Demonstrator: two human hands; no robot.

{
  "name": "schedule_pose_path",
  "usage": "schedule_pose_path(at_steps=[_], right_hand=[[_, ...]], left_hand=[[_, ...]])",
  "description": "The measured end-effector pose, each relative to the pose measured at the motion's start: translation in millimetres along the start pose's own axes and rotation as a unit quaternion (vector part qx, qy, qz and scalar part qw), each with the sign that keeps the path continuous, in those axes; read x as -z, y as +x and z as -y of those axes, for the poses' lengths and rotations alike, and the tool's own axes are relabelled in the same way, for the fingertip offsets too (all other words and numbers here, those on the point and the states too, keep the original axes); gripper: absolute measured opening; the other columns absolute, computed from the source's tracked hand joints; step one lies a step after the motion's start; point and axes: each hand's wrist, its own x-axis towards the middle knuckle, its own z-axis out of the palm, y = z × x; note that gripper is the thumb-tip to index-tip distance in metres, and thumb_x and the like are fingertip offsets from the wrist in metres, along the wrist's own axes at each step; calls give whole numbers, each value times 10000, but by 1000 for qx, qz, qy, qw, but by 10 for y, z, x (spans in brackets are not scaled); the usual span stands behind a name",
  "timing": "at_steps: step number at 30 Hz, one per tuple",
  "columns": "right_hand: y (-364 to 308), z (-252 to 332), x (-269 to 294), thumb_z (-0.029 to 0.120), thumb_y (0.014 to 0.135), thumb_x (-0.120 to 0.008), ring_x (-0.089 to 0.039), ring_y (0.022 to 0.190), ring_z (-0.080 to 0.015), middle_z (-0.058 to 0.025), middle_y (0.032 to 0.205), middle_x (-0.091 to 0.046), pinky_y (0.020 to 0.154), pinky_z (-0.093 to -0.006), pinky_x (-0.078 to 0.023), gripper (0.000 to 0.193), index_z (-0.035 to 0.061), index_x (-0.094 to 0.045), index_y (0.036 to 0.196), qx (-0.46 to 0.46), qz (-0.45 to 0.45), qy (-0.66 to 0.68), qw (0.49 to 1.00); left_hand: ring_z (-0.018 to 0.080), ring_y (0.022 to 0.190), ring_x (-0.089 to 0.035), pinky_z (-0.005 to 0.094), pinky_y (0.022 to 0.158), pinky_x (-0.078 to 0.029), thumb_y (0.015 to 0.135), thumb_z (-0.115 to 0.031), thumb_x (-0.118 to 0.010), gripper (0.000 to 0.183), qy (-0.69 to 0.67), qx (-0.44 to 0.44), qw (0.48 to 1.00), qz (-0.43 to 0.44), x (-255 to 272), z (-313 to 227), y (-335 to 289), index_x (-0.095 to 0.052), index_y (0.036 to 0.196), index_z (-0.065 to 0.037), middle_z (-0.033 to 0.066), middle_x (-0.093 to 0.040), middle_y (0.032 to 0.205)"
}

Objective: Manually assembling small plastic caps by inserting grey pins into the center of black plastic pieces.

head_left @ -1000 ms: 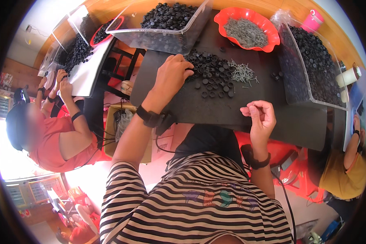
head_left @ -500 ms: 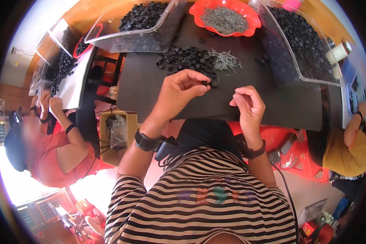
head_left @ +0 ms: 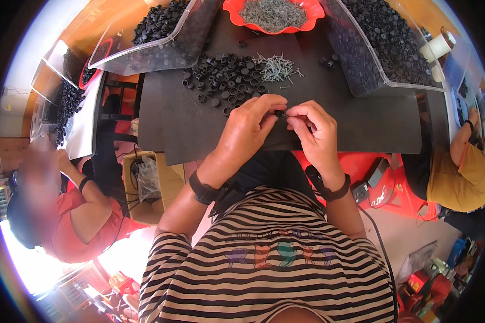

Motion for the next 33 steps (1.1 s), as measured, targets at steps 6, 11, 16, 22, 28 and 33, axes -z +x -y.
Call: schedule_pose_path(at_steps=[6,11,16,22,28,33], right_hand=[[-22,-60,-22,-82,799,-643,-618,621,-112,-71,761,-615,560,-241,-488,99,-25,-586,856,-51,-17,20,998],[-14,1,-31,-77,782,-650,-619,612,-122,-67,757,-614,549,-246,-484,115,-7,-584,844,-28,-19,-44,998],[-9,191,-62,-73,769,-649,-621,603,-189,-90,751,-603,546,-281,-492,138,14,-577,849,35,-15,-148,988],[7,268,-74,-67,759,-657,-621,604,-237,-117,746,-599,535,-319,-487,162,20,-549,844,9,19,-190,981],[-37,195,13,-103,785,-645,-623,609,-97,-59,716,-629,543,-231,-489,135,-16,-550,824,-47,31,-99,993],[1,146,60,-46,794,-685,-611,623,-85,-39,711,-608,550,-235,-480,134,-5,-563,831,-82,77,-69,991]], left_hand=[[208,902,-686,299,748,-552,770,96,-646,348,7,-14,1000,-2,-29,-5,-9,-615,1093,-30,100,-681,994],[213,838,-676,300,715,-544,767,71,-655,351,30,-36,999,-10,-35,3,-28,-626,1093,-56,84,-677,946],[233,819,-668,318,702,-540,761,65,-657,349,71,-59,996,-7,-9,-46,-46,-628,1084,-64,82,-667,902],[237,800,-672,322,700,-538,760,68,-659,422,60,-51,997,2,-48,-59,-102,-587,1153,-67,97,-682,908],[206,802,-697,297,729,-549,783,68,-660,490,-56,19,998,14,-88,-69,-147,-529,1236,-62,112,-703,949],[182,816,-699,286,739,-552,798,70,-655,476,-78,54,995,19,-78,-84,-173,-522,1241,-47,121,-706,962]])
